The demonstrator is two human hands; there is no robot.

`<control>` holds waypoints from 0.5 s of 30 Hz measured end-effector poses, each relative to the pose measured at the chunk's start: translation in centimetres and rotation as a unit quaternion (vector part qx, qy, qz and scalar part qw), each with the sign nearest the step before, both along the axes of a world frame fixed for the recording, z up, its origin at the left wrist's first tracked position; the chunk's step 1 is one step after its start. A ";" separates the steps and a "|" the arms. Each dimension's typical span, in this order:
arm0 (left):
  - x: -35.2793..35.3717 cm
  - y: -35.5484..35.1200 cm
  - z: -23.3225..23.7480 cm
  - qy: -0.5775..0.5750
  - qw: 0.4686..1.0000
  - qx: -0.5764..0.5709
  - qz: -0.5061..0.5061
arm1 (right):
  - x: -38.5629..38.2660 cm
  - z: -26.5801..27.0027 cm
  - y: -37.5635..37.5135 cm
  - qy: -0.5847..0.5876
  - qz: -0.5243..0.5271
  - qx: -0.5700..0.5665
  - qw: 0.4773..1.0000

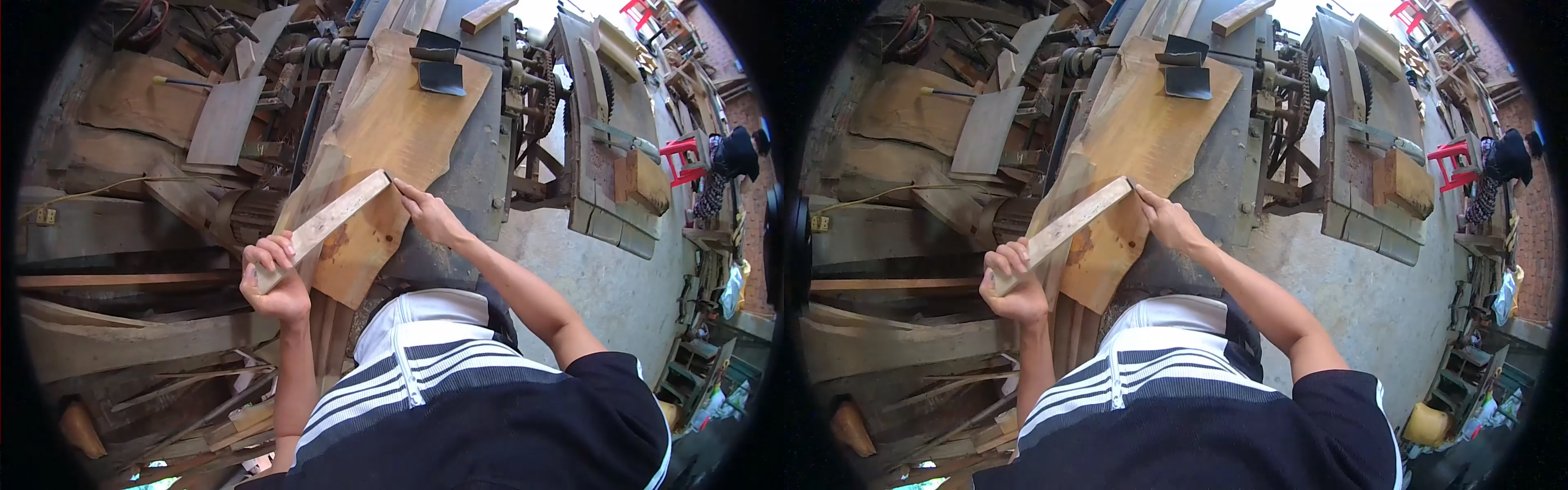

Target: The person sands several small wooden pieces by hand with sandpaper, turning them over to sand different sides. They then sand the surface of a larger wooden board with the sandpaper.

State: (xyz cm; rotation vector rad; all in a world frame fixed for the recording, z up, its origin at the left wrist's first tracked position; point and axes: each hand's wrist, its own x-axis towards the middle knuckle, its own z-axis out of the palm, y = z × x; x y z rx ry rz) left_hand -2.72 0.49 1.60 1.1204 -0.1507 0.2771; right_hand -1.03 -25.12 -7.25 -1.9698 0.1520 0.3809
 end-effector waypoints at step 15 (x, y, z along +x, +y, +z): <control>0.2 0.3 -0.4 -0.017 1.000 -0.008 -0.011 | 0.3 1.1 -0.6 0.094 0.025 0.033 0.995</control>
